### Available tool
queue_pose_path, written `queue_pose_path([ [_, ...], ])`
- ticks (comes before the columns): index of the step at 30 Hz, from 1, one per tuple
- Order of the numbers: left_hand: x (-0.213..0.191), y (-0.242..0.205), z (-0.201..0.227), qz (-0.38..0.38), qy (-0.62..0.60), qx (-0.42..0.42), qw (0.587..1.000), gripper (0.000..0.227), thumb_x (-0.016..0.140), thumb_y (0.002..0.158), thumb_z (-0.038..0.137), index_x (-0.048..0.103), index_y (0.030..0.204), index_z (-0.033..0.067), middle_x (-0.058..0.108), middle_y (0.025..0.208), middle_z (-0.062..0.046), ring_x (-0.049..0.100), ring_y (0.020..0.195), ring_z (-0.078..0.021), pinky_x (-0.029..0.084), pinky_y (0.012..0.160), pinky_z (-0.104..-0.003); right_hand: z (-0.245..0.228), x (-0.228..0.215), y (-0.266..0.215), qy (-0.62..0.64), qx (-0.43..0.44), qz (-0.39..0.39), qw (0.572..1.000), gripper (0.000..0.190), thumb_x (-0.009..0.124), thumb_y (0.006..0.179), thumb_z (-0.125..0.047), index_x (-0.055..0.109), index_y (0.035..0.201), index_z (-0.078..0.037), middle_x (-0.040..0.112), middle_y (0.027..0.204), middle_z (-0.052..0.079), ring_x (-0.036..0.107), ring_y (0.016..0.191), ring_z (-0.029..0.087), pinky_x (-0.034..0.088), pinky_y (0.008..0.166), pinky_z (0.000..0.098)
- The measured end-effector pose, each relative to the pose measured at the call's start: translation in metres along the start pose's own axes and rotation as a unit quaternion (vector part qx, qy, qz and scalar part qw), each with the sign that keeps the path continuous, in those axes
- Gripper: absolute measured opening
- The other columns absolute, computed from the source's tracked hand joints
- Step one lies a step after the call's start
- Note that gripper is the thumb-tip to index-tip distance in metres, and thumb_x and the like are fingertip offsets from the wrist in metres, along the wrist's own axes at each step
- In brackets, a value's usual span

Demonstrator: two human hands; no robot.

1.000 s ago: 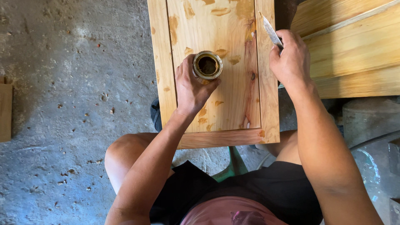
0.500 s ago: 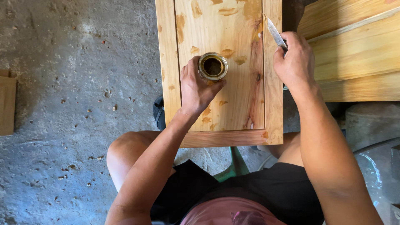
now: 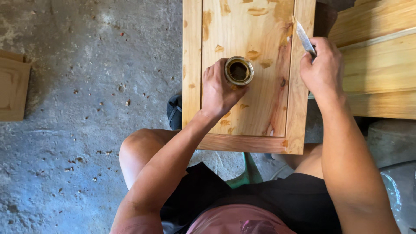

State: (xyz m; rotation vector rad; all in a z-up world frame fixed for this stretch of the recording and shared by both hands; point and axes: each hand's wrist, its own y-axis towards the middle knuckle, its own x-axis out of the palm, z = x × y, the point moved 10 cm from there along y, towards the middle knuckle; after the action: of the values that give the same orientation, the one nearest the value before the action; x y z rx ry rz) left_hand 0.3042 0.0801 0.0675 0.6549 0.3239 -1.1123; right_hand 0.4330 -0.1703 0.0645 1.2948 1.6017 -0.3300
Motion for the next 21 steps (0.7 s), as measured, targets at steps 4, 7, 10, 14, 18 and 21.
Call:
queue_pose_path([
  [4,0.002,-0.002,-0.001,-0.016,-0.01,0.0,1.0,0.071,0.092,0.065,0.022,0.054,0.123,0.0051,0.065,0.112,-0.015,0.06,0.111,-0.0381,0.044,0.102,-0.049,0.001,0.004,-0.002,-0.006,-0.012,-0.009,1.0,0.019,0.067,0.095,0.002,0.066,0.115,0.004,0.069,0.109,0.022,0.067,0.1,0.041,0.053,0.088,0.0478],
  [7,0.002,-0.004,0.0,-0.022,-0.013,0.004,1.0,0.076,0.091,0.064,0.021,0.053,0.127,0.0038,0.064,0.115,-0.016,0.058,0.114,-0.0387,0.042,0.103,-0.049,0.001,0.005,-0.004,-0.007,-0.025,-0.008,1.0,0.018,0.067,0.097,0.002,0.066,0.115,0.004,0.069,0.106,0.022,0.067,0.103,0.041,0.053,0.092,0.0474],
  [10,0.004,-0.006,0.002,-0.031,-0.004,0.006,1.0,0.078,0.09,0.066,0.02,0.052,0.133,0.0046,0.062,0.123,-0.017,0.056,0.12,-0.0392,0.041,0.106,-0.049,0.003,0.006,-0.003,-0.005,-0.016,-0.012,1.0,0.019,0.067,0.097,0.002,0.066,0.116,0.004,0.069,0.105,0.022,0.067,0.102,0.041,0.053,0.091,0.0475],
  [14,0.008,-0.012,0.004,-0.035,0.024,0.011,0.999,0.083,0.086,0.066,0.014,0.05,0.14,0.0058,0.058,0.132,-0.019,0.051,0.126,-0.0408,0.039,0.109,-0.05,-0.003,0.006,-0.003,-0.012,-0.026,-0.019,0.999,0.017,0.067,0.098,0.002,0.067,0.115,0.003,0.069,0.104,0.022,0.067,0.103,0.041,0.053,0.091,0.0477],
  [18,0.009,-0.011,-0.005,-0.025,0.017,-0.005,1.0,0.083,0.082,0.07,0.01,0.043,0.144,0.0038,0.055,0.134,-0.021,0.05,0.129,-0.0421,0.039,0.113,-0.049,-0.004,0.008,-0.002,-0.012,-0.018,-0.03,0.999,0.017,0.067,0.098,0.001,0.068,0.115,0.003,0.068,0.103,0.022,0.066,0.099,0.04,0.052,0.088,0.0477],
  [21,0.013,-0.013,-0.01,-0.033,0.01,-0.01,0.999,0.084,0.081,0.069,0.008,0.042,0.143,0.004,0.056,0.134,-0.022,0.05,0.129,-0.0426,0.04,0.113,-0.049,-0.004,0.01,-0.003,-0.017,-0.021,-0.032,0.999,0.016,0.067,0.098,0.001,0.068,0.115,0.003,0.068,0.102,0.021,0.067,0.098,0.039,0.053,0.088,0.0476],
])
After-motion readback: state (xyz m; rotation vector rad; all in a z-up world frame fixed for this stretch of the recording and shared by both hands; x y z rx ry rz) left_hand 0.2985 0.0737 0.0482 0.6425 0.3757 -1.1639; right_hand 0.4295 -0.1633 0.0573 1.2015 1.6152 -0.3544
